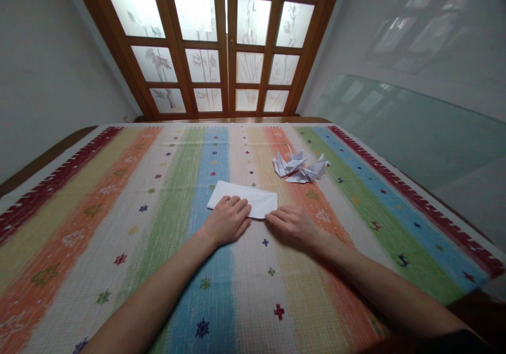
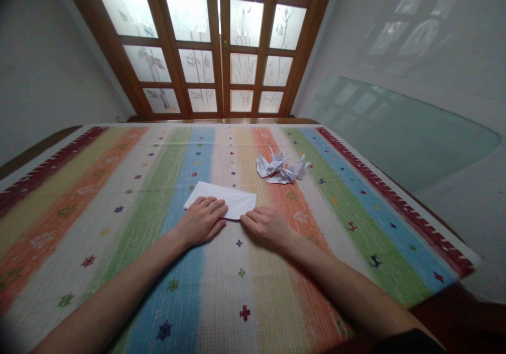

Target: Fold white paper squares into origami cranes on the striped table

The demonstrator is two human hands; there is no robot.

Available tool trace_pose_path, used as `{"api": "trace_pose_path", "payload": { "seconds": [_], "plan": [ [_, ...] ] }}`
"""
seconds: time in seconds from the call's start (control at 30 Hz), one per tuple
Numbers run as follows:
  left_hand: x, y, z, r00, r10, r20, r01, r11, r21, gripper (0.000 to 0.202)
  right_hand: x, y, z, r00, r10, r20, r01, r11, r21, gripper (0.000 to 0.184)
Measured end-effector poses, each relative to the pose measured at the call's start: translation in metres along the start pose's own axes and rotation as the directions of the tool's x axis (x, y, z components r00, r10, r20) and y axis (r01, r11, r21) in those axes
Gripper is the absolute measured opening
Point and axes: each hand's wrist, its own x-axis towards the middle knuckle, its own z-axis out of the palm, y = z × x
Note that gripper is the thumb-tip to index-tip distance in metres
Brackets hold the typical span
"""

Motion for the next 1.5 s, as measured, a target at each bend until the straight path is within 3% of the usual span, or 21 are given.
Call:
{"api": "trace_pose_path", "payload": {
  "seconds": [0.1, 0.17, 0.3, 0.43, 0.57, 0.7, 0.83, 1.03, 1.13, 1.23, 1.33, 1.4, 1.43, 1.5],
  "plan": [
    [-0.003, 0.008, 0.0, 1.0, 0.003, 0.014, -0.003, 1.0, -0.025, 0.026, 0.007, -0.016, 0.001, 0.995, -0.071, -0.073, 0.078, 0.993, 0.09, 0.023],
    [-0.006, 0.006, 0.004, 0.999, -0.043, -0.002, 0.043, 0.998, -0.048, 0.021, 0.011, -0.02, 0.001, 0.991, -0.056, -0.123, 0.077, 0.982, 0.173, 0.025],
    [-0.011, -0.005, 0.012, 0.988, -0.137, -0.067, 0.121, 0.973, -0.197, 0.022, 0.014, -0.011, 0.006, 0.98, 0.179, -0.088, -0.14, 0.931, 0.338, 0.038],
    [-0.008, -0.008, 0.018, 0.948, -0.303, -0.098, 0.261, 0.915, -0.309, 0.024, 0.02, 0.002, 0.014, 0.892, 0.451, -0.039, -0.391, 0.811, 0.435, 0.031],
    [-0.004, -0.003, 0.018, 0.913, -0.397, -0.095, 0.362, 0.895, -0.26, 0.034, 0.033, 0.005, 0.017, 0.844, 0.537, -0.011, -0.484, 0.769, 0.418, 0.035],
    [-0.003, 0.0, 0.015, 0.96, -0.275, -0.062, 0.269, 0.959, -0.091, 0.036, 0.042, 0.006, 0.019, 0.857, 0.514, -0.029, -0.473, 0.808, 0.351, 0.035],
    [-0.003, -0.002, 0.014, 0.992, -0.129, 0.007, 0.129, 0.989, -0.069, 0.036, 0.036, 0.015, 0.021, 0.927, 0.373, -0.036, -0.35, 0.896, 0.273, 0.022],
    [0.001, 0.006, 0.005, 0.992, -0.09, 0.084, 0.086, 0.995, 0.053, 0.027, 0.017, 0.033, 0.019, 0.965, 0.259, -0.033, -0.254, 0.961, 0.113, 0.024],
    [0.003, 0.016, 0.0, 0.986, -0.106, 0.132, 0.089, 0.988, 0.128, 0.028, 0.015, 0.032, 0.018, 0.963, 0.265, -0.051, -0.256, 0.957, 0.135, 0.024],
    [0.003, 0.02, -0.001, 0.981, -0.157, 0.112, 0.143, 0.983, 0.119, 0.031, 0.016, 0.027, 0.016, 0.941, 0.31, -0.138, -0.279, 0.938, 0.205, 0.027],
    [0.0, 0.014, -0.001, 0.973, -0.226, 0.056, 0.224, 0.974, 0.04, 0.025, 0.015, 0.025, 0.015, 0.88, 0.356, -0.315, -0.286, 0.926, 0.247, 0.038],
    [-0.002, 0.007, -0.004, 0.95, -0.306, -0.07, 0.296, 0.948, -0.12, 0.023, 0.013, 0.025, 0.017, 0.822, 0.361, -0.439, -0.291, 0.931, 0.22, 0.052],
    [-0.001, 0.004, -0.005, 0.917, -0.369, -0.151, 0.325, 0.911, -0.252, 0.023, 0.011, 0.025, 0.018, 0.802, 0.349, -0.484, -0.293, 0.937, 0.191, 0.058],
    [0.001, -0.002, -0.009, 0.798, -0.548, -0.25, 0.323, 0.74, -0.59, 0.02, 0.008, 0.025, 0.021, 0.808, 0.294, -0.51, -0.268, 0.955, 0.127, 0.063]
  ]
}}
